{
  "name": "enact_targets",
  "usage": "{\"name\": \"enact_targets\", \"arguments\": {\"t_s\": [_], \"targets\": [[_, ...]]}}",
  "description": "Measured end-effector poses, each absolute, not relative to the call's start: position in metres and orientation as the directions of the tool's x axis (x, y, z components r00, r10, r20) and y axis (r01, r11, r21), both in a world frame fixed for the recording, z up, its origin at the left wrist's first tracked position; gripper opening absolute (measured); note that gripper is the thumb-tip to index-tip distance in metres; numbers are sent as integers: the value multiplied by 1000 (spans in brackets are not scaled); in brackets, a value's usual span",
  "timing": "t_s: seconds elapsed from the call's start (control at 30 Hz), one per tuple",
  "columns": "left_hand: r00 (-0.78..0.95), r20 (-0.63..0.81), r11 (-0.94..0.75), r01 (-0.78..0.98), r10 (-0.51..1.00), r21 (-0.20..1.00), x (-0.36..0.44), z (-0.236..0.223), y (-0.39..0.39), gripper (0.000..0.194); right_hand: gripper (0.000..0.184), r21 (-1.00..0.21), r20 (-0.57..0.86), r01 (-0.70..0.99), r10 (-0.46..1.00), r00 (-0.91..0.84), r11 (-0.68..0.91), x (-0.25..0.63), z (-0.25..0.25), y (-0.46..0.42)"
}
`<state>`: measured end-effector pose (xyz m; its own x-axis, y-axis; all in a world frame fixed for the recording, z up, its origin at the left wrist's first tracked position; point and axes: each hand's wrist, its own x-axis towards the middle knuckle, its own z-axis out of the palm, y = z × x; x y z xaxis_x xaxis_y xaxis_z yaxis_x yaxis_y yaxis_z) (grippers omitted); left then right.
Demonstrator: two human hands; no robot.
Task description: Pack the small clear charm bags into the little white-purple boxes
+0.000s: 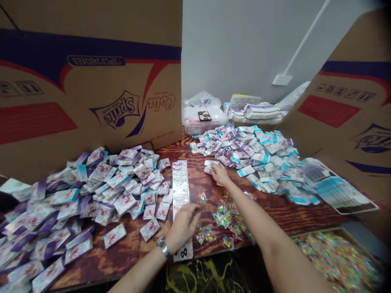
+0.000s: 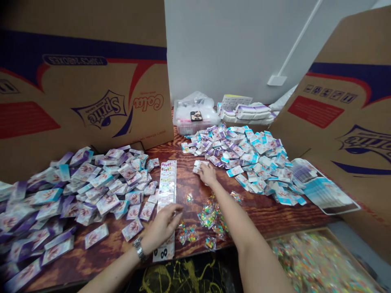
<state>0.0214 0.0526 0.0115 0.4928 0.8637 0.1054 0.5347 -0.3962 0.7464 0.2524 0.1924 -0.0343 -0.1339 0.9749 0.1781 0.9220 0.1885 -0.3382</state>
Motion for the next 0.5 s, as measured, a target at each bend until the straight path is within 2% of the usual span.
{"name": "enact_targets", "arguments": {"t_s": [0.13, 0.2, 0.37, 0.5], "targets": [[571, 131, -526, 610, 810, 593, 24, -2, 62, 24, 15, -468, 132, 797, 922, -364, 382, 222, -33, 175], [603, 139, -566, 610, 786, 554, 26, -8, 70, 28, 14, -528, 139, 734, 896, -423, 428, 214, -24, 165], [620, 156, -610, 639, 769, 469, 34, -13, 103, 35, 26, -628, 211, 693, 935, -285, 353, 228, 3, 149], [625, 148, -623, 666, 766, 410, 47, -14, 136, 38, 28, -682, 182, 675, 960, -215, 281, 242, 16, 140]]}}
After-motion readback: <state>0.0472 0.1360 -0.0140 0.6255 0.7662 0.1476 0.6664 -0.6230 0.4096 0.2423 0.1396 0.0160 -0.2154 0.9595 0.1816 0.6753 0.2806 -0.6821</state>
